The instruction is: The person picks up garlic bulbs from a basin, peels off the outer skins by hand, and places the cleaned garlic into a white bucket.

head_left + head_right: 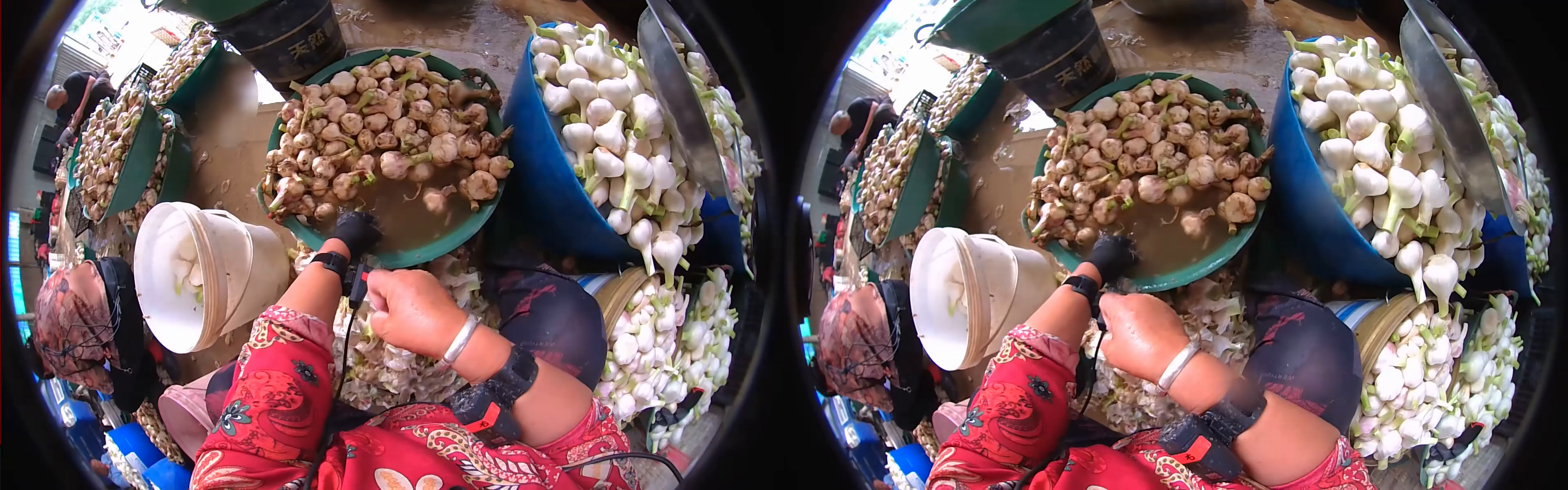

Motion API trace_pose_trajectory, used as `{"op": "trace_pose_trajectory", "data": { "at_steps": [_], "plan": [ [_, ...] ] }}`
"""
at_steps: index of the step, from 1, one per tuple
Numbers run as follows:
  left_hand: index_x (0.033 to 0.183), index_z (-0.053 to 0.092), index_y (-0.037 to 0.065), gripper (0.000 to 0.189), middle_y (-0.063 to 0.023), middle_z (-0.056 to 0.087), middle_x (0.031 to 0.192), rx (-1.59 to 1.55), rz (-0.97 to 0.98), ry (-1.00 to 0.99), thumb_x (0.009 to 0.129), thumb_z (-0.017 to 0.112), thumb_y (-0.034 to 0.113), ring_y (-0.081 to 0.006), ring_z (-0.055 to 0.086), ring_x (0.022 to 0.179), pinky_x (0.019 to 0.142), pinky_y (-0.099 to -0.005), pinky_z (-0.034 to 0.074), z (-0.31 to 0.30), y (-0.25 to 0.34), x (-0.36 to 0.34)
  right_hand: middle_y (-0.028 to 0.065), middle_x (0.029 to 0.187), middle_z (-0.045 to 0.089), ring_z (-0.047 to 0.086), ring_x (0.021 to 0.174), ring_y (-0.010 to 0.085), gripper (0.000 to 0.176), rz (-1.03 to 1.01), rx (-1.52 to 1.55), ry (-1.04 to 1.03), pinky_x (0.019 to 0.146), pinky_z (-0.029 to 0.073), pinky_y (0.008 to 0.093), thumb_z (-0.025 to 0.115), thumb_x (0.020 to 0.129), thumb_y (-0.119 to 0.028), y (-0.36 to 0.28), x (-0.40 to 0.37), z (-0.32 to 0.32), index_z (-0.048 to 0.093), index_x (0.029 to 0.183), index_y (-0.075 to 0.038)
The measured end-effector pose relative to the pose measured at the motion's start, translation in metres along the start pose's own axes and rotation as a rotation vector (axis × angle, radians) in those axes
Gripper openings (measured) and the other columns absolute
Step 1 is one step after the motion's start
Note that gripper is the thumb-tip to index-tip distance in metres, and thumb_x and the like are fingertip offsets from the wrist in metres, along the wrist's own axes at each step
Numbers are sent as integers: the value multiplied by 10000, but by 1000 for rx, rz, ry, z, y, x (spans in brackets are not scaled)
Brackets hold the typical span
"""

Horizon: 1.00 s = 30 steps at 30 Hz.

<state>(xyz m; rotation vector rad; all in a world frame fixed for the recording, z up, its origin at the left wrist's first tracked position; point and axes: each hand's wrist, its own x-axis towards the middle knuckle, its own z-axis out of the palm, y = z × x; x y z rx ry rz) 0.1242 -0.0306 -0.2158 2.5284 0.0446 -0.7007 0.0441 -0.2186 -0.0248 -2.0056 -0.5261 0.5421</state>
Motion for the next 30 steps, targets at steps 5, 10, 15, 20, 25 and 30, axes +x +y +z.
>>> {"op": "trace_pose_trajectory", "data": {
  "at_steps": [5,10,15,20,25,30],
  "plan": [
    [1188,621,68,409,-73,675,979,-825,-144,-28,805,653,208,-178,614,844,820,-285,486,-35,7,-58,173,753,606,586,756,370,143,105,-230,-22,684,466,457,642,666,-171,-2,4,-5,562,693,-57],
    [1199,586,-3,366,-59,627,1032,-1257,210,-12,863,608,141,-120,578,876,820,-267,483,-105,78,-170,117,781,599,635,745,295,444,-71,-106,495,733,526,398,741,663,-116,0,11,11,584,1069,-30],
    [1232,536,-9,392,-89,599,1131,-1311,201,77,870,599,127,-182,595,996,905,-338,479,-116,92,-229,22,816,610,586,709,82,334,9,690,284,659,508,244,690,719,-16,-14,12,13,583,1035,-31],
    [1317,438,-1,484,-70,609,1067,-1624,196,278,873,596,110,-176,608,921,829,-338,509,-101,81,-234,4,857,601,594,730,69,275,-31,857,78,652,501,231,650,779,-31,-18,12,7,615,1050,1],
    [1235,529,-5,373,-35,620,935,-1350,153,271,888,582,119,-130,602,822,754,-280,505,-101,88,-230,33,894,582,593,723,80,328,-117,685,115,663,504,237,684,785,-59,-14,12,20,610,1098,2],
    [1188,558,-31,331,-78,638,1019,-1392,159,271,906,570,142,-144,619,868,751,-276,509,-95,83,-222,32,900,619,605,776,84,377,-192,623,202,678,514,244,744,732,-29,-13,10,24,602,1080,2]
  ]
}}
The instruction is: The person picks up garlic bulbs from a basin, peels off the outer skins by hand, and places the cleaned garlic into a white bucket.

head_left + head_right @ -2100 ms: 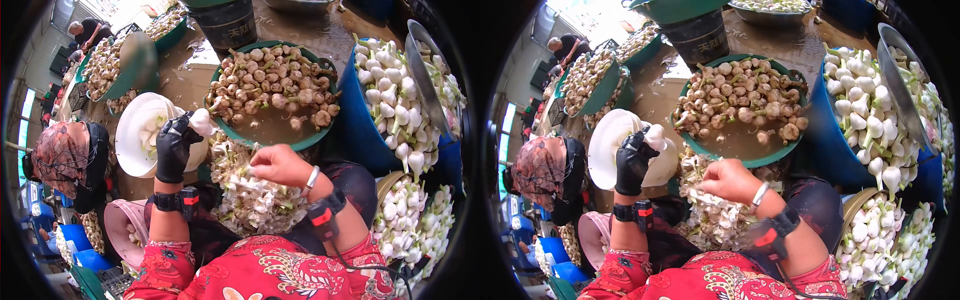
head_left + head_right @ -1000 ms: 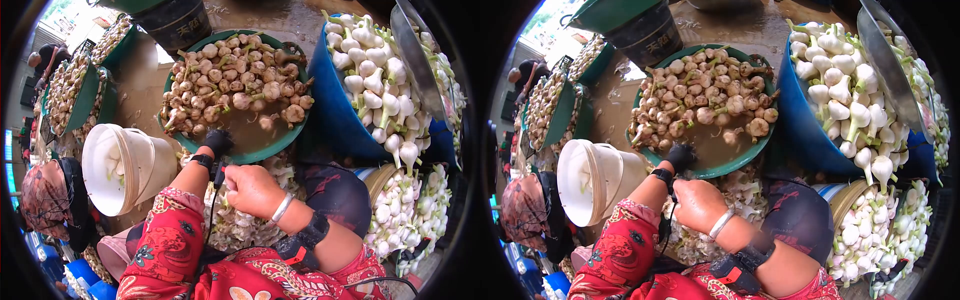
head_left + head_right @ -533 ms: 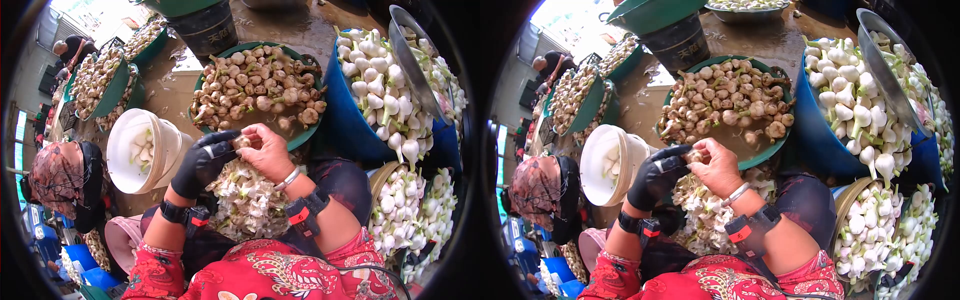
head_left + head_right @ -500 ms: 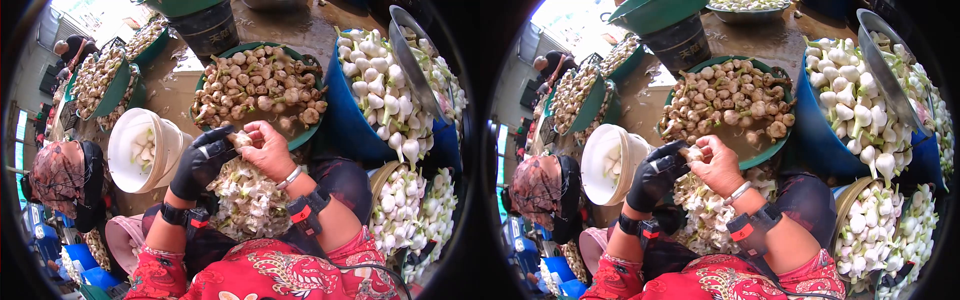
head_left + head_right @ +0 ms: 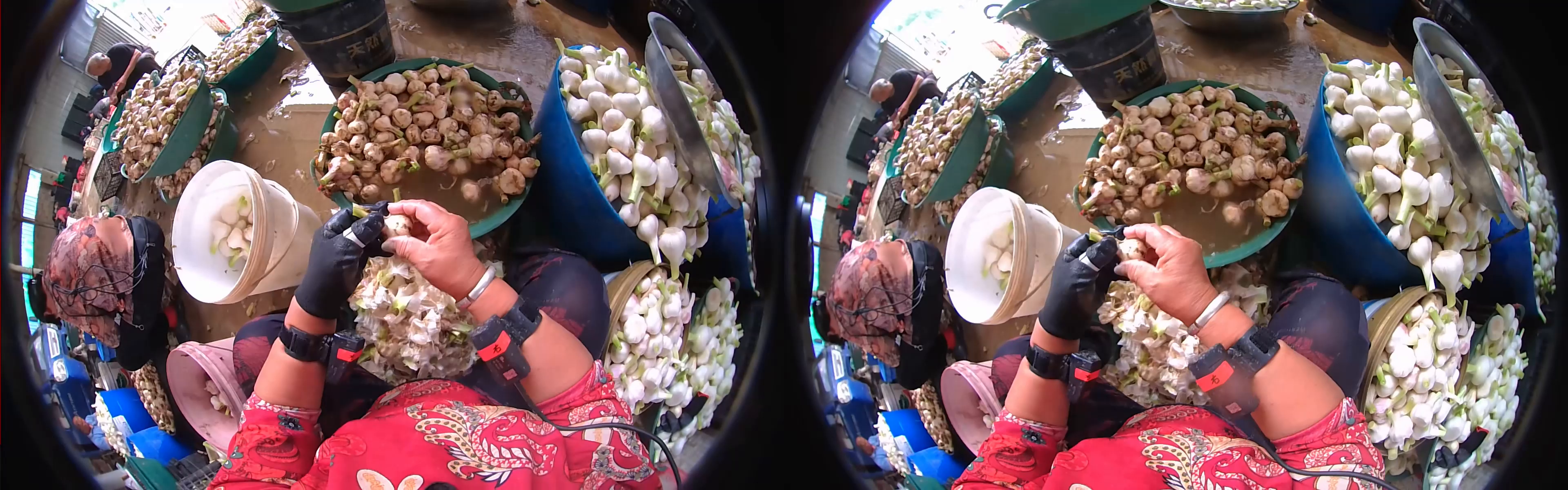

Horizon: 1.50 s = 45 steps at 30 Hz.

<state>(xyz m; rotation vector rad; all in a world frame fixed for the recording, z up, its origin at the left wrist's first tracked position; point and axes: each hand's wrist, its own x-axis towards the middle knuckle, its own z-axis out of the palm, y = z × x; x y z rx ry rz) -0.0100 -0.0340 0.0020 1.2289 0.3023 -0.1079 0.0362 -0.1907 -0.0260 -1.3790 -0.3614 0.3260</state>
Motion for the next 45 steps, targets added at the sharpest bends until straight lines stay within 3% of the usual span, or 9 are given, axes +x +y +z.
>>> {"op": "trace_pose_trajectory", "data": {
  "at_steps": [5,20,22,23,27,28,33,37,45],
  "plan": [
    [1204,535,-39,344,-94,635,1023,-51,-48,-86,916,533,151,-197,637,888,818,-341,518,2,1,-2,16,900,637,598,776,83,321,332,414,-5,681,510,230,668,802,-13,-8,0,-8,585,1111,9],
    [1111,608,-24,274,-73,660,965,122,-20,37,847,604,49,-143,622,821,740,-281,512,-4,-6,4,54,875,635,589,749,117,458,12,-19,47,681,500,250,599,886,-102,14,-2,6,465,1311,4],
    [1087,619,-22,257,-68,663,939,353,76,49,837,611,41,-136,618,808,730,-275,508,-9,-12,0,50,893,629,581,734,88,390,428,553,-88,631,480,228,556,934,-155,-2,0,-8,462,1287,-18],
    [1063,629,-21,241,-63,666,913,586,175,60,828,618,33,-129,615,796,720,-270,503,-8,-12,-1,50,893,629,581,734,88,390,427,549,-94,631,480,228,556,934,-155,-7,3,-11,462,1287,-18],
    [976,631,-17,163,-68,658,863,116,-23,52,854,594,84,-146,624,790,728,-285,505,-3,0,-9,49,900,617,586,717,101,309,386,447,0,589,472,237,573,914,-173,-3,9,-12,489,1175,-32],
    [935,632,-12,154,-73,652,838,213,109,-33,868,586,119,-151,627,787,743,-287,503,-2,3,-9,47,911,614,584,733,95,301,304,363,11,610,479,234,575,892,-122,-3,7,-10,493,1166,-28],
    [1244,533,-9,434,-40,628,1054,-60,-3,-97,849,645,132,-112,580,903,817,-269,470,6,16,-4,38,938,620,585,775,102,330,149,280,-42,681,485,232,613,813,-8,-16,9,0,525,1131,-23],
    [1076,636,-3,274,-25,654,909,-57,-14,-76,833,667,120,-95,587,788,730,-245,468,7,23,-14,27,924,623,578,769,87,322,172,203,-64,665,470,210,616,819,19,-25,4,-1,538,1128,-20],
    [976,661,37,176,-38,662,847,499,252,24,800,656,47,-134,601,714,671,-287,483,6,27,-28,79,792,631,563,592,133,218,422,652,-208,495,426,232,515,953,-232,-35,-4,-4,546,1044,-36]
  ]
}}
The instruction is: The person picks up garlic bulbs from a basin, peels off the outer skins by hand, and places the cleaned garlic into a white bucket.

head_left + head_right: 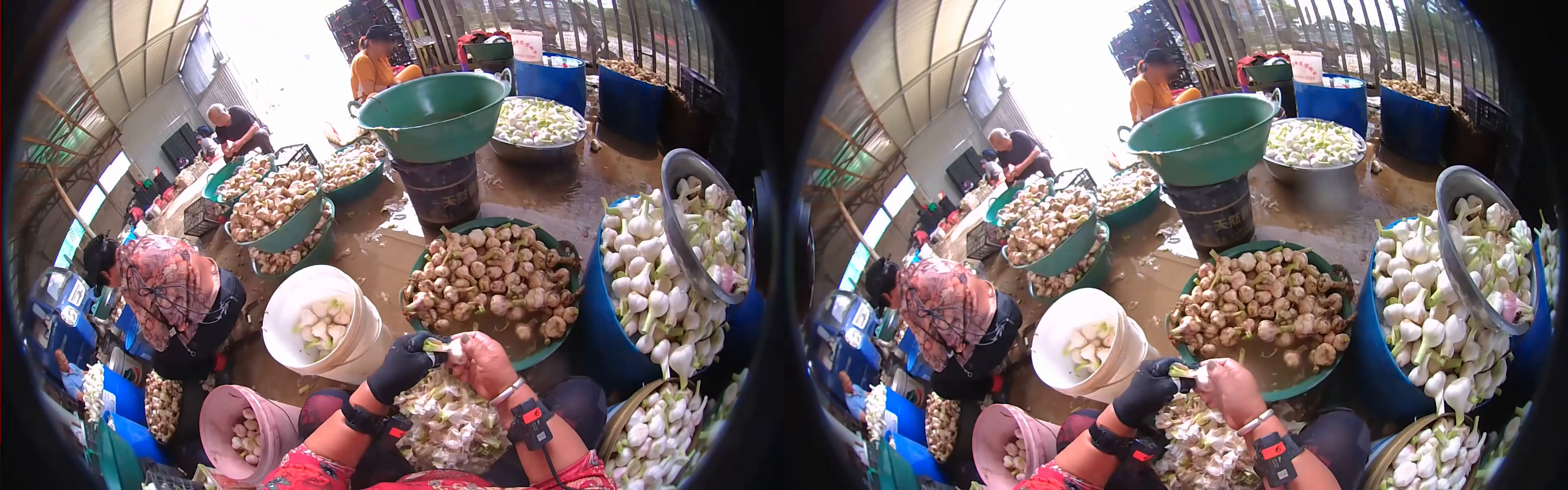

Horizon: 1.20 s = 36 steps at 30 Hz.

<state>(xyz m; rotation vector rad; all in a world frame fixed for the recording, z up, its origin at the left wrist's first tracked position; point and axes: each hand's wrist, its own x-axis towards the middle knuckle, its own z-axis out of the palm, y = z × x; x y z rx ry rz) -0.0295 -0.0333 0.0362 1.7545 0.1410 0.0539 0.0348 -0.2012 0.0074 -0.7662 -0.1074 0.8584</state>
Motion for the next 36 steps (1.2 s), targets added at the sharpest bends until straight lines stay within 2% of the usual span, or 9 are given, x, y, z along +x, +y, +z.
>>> {"op": "trace_pose_trajectory", "data": {
  "at_steps": [6,14,16,20,30,31,32,34,36],
  "plan": [
    [951,664,90,219,-133,630,833,672,404,89,736,642,56,-323,630,768,679,-375,503,12,28,-19,94,752,623,534,561,141,331,482,208,-94,454,378,218,487,935,-378,-7,-8,-14,578,983,-64],
    [943,669,113,236,-113,617,819,900,489,13,709,667,83,-318,631,784,677,-384,506,27,57,-32,117,781,608,555,600,196,285,688,294,-467,450,431,250,470,938,-331,-12,-43,-5,539,1042,-75],
    [1056,645,96,335,-95,635,798,630,461,72,728,664,32,-241,639,730,671,-335,513,35,40,-28,131,764,617,564,583,212,326,536,313,-322,474,438,265,455,943,-357,-17,-47,-1,552,1031,-59],
    [1275,510,21,397,-30,598,748,-394,-157,77,884,558,76,-104,557,578,525,-247,473,33,40,-40,102,797,632,596,618,193,292,411,356,-281,544,477,263,476,940,-351,-43,-39,-27,542,1033,-82],
    [1166,602,5,316,-57,631,991,-289,-127,-11,860,574,80,-132,608,813,768,-300,511,51,35,-26,14,845,634,602,653,121,146,51,-272,93,591,507,273,497,926,-138,-36,-47,-13,579,1047,-125],
    [1100,631,-8,257,-61,622,952,-177,26,13,859,545,24,-132,605,777,748,-305,524,51,31,-27,5,852,628,593,674,108,150,-157,-323,70,620,503,259,485,919,-100,-30,-40,-18,591,1026,-109],
    [1126,606,-13,274,-58,604,922,352,577,-138,866,518,-13,-134,602,769,732,-294,529,34,23,-17,-5,858,622,585,695,95,162,-369,-373,45,650,498,244,472,912,-63,-29,-39,-11,603,1004,-92],
    [1158,583,-9,271,-33,581,867,17,155,68,896,514,6,-134,593,757,718,-282,529,31,13,-22,20,879,623,608,767,127,173,-404,-191,33,723,512,260,446,922,-37,-32,-48,0,585,1025,-47],
    [1177,572,-9,269,-38,600,909,-78,106,52,920,509,37,-128,593,788,709,-271,527,22,4,-20,61,896,626,626,809,167,176,-346,204,-183,763,534,318,434,931,-32,-37,-50,3,567,1045,-18]
  ]
}}
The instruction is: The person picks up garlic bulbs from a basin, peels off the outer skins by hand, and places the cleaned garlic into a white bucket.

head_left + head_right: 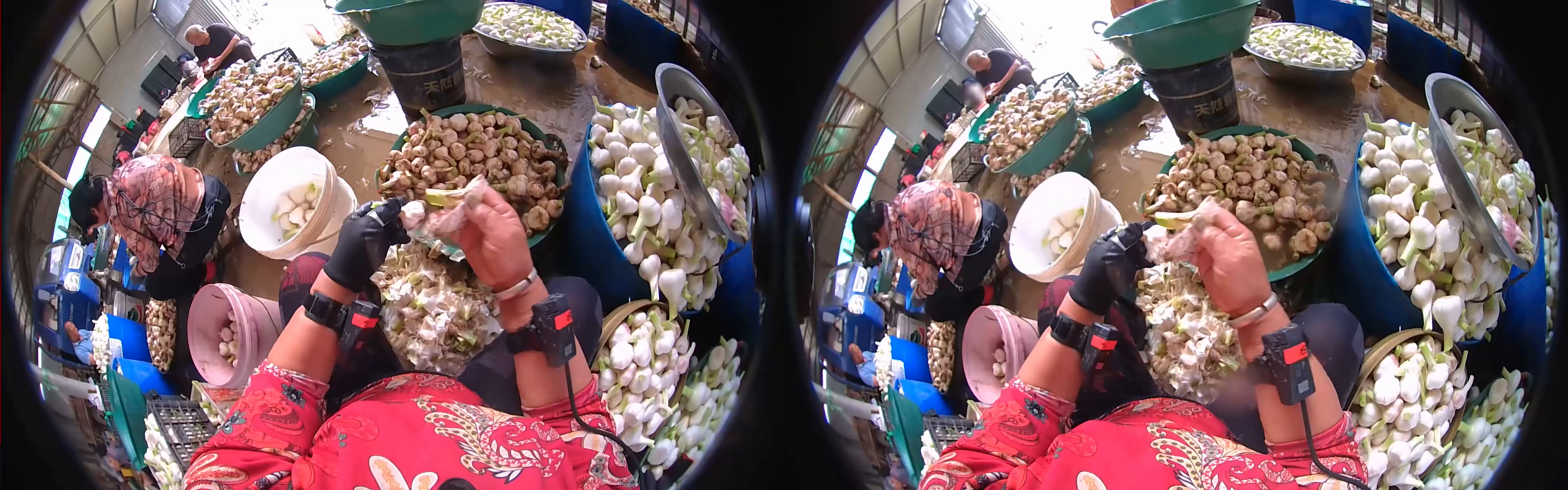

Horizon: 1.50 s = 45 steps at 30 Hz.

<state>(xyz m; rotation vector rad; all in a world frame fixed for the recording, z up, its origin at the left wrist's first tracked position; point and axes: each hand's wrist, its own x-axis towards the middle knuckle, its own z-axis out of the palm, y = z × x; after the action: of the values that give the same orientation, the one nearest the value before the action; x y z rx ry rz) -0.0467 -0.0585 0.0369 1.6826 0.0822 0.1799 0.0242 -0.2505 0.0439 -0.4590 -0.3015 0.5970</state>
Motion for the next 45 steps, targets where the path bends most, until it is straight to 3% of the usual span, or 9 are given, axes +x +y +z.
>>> {"op": "trace_pose_trajectory", "data": {
  "at_steps": [2,6,9,14,22,26,30,41,45],
  "plan": [
    [1197,560,-9,270,-43,619,952,-100,-87,-9,945,503,69,-122,594,819,699,-259,525,-9,-8,-4,93,927,627,635,847,187,170,43,111,-141,791,531,333,450,916,-32,-9,4,-13,556,1044,6],
    [1175,575,2,279,-54,633,1009,381,209,-3,937,534,141,-128,610,876,723,-262,528,-10,5,-4,61,976,619,581,911,117,308,309,-944,-194,805,464,252,553,810,-13,16,8,-32,577,1117,7],
    [1095,594,3,242,-87,645,949,-517,-247,132,900,584,145,-166,638,823,746,-340,559,-2,0,-1,49,817,649,588,751,95,177,281,-949,-8,694,489,259,591,812,-40,35,12,-19,624,981,-3],
    [1042,593,-10,202,-91,643,944,-550,-288,134,912,558,141,-190,641,797,750,-379,561,0,-6,-4,99,662,628,560,593,99,93,-167,-1382,69,573,463,285,609,828,-89,52,22,-29,611,779,-10],
    [1203,541,13,333,-91,626,1028,-597,-255,213,930,531,203,-196,629,891,792,-365,542,-52,19,-19,-18,708,613,562,610,45,46,78,-790,207,565,475,207,630,828,-65,54,36,-12,636,813,-22],
    [1247,515,12,343,-93,621,1074,-550,-237,193,945,508,175,-207,627,948,826,-367,534,-33,7,-19,-3,762,630,583,660,54,145,-107,-1085,80,608,486,214,698,769,-32,77,31,-3,657,908,-36],
    [1223,525,-20,325,-98,631,1079,-641,-231,127,925,530,109,-196,635,927,830,-358,542,-25,-13,-15,101,755,614,608,690,258,77,-486,-1554,-17,608,500,352,615,782,-75,82,33,-1,627,851,-42],
    [1158,562,-19,285,-103,641,1044,-585,-235,166,912,559,124,-191,640,886,785,-328,542,-16,-20,-21,146,737,559,566,683,353,72,-365,-1730,140,600,462,444,549,782,-122,83,29,0,564,791,-53],
    [1182,556,-14,324,-110,640,1040,-712,-141,151,898,577,140,-202,651,846,764,-330,548,-34,1,-26,7,566,534,511,495,71,141,-61,-1184,327,466,428,253,522,810,-70,83,38,-35,604,696,-62]
  ]
}}
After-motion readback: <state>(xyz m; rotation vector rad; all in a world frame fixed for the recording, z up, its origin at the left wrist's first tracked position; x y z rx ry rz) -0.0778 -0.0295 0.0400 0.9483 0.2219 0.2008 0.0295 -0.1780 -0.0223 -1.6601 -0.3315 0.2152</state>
